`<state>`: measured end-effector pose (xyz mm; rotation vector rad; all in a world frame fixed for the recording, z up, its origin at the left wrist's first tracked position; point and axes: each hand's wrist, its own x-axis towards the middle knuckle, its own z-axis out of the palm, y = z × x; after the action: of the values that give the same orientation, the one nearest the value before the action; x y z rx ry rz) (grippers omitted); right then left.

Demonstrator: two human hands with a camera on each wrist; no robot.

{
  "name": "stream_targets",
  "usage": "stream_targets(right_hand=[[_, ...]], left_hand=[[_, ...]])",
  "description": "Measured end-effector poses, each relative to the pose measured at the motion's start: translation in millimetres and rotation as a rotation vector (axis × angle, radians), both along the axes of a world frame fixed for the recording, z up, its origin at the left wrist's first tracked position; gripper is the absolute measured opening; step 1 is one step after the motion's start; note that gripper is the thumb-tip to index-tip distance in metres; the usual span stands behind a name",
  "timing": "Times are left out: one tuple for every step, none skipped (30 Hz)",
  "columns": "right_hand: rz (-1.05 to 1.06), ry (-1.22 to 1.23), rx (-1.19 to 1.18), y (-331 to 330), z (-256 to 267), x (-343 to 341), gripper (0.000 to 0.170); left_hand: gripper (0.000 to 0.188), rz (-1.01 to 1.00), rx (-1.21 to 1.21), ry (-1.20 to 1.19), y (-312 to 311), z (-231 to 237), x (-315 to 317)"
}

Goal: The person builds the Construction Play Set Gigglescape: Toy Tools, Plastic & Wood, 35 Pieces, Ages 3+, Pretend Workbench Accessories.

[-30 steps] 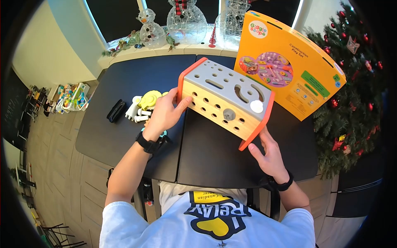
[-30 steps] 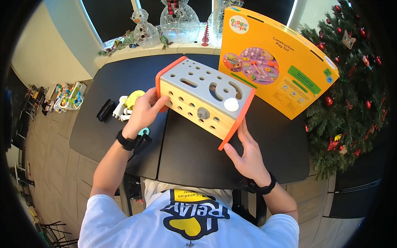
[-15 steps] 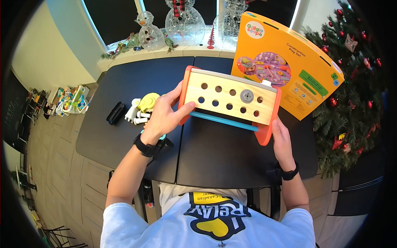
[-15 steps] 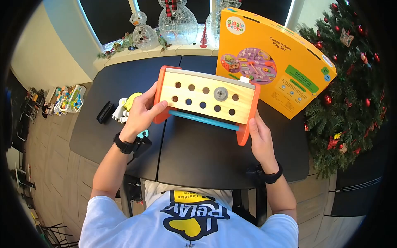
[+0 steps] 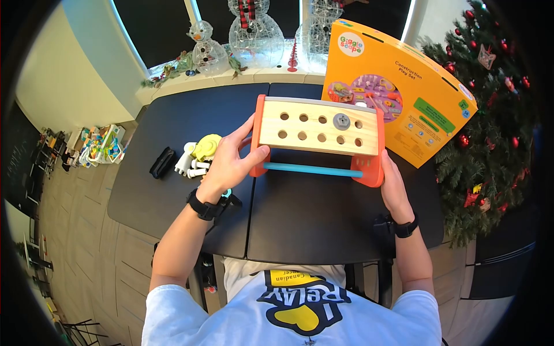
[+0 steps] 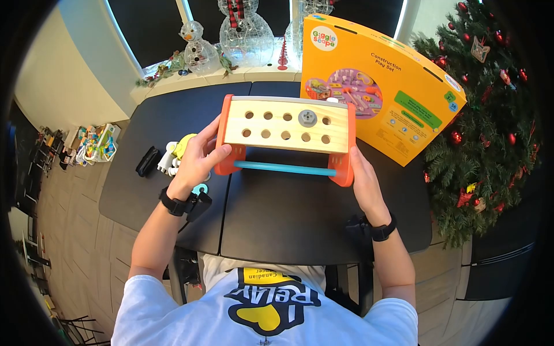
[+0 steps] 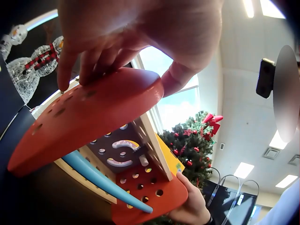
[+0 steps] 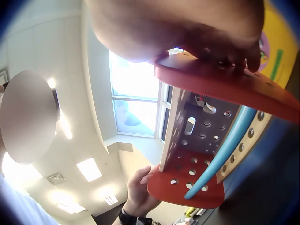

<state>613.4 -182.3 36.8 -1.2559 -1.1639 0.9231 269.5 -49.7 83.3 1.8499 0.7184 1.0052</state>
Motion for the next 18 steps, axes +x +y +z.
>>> stream_targets(right_hand=[[0.007,0.013,-0.004,1,-1,1,0.065],[0.023,0.039,-0.002,2,1,1,0.065],[0.039,0.065,0.0,4,3,1,0.065],[0.055,0.091,0.002,5,5,1,0.065],[0.072,0.14,-0.01,5,6,0,0.063],[0.089,0.189,-0.021,5,8,0,0.062],[0.106,0.238,-0.031,5,9,0,0.06],[0.104,0.237,-0.018,5,8,0,0.06],[0.102,0.237,-0.005,6,5,1,0.06],[0.1,0.237,0.007,6,2,1,0.061],[0.104,0.226,-0.001,7,0,3,0.061],[0.108,0.215,-0.011,7,-3,5,0.061],[0.112,0.204,-0.021,6,-5,8,0.061],[0.144,0.17,-0.034,5,-5,12,0.064],[0.175,0.138,-0.05,2,-5,18,0.067],[0.207,0.106,-0.066,0,-5,23,0.071],[0.25,0.1,-0.076,-3,-4,27,0.073],[0.294,0.093,-0.085,-4,-2,32,0.075]], left_hand=[[0.076,0.0,0.008,-0.002,1,-1,0],[0.076,0.003,0.011,0.006,1,-1,0],[0.076,0.006,0.013,0.013,2,-1,0],[0.076,0.01,0.016,0.021,2,0,0],[0.079,-0.001,-0.003,0.026,2,0,0],[0.082,-0.012,-0.021,0.03,2,-1,-1],[0.085,-0.021,-0.038,0.034,4,-2,-2],[0.091,-0.044,-0.019,0.027,5,-4,-2],[0.098,-0.067,0.0,0.02,5,-9,-2],[0.104,-0.089,0.018,0.014,5,-11,-3],[0.109,-0.111,0.006,0.054,5,-12,-5],[0.115,-0.133,-0.006,0.094,4,-14,-7],[0.12,-0.155,-0.02,0.135,3,-14,-9],[0.126,-0.172,-0.022,0.134,4,-14,-10],[0.127,-0.185,-0.008,0.138,4,-13,-11],[0.128,-0.198,0.004,0.141,4,-13,-12],[0.129,-0.21,0.015,0.144,4,-12,-14],[0.129,-0.214,0.025,0.171,4,-12,-17]])
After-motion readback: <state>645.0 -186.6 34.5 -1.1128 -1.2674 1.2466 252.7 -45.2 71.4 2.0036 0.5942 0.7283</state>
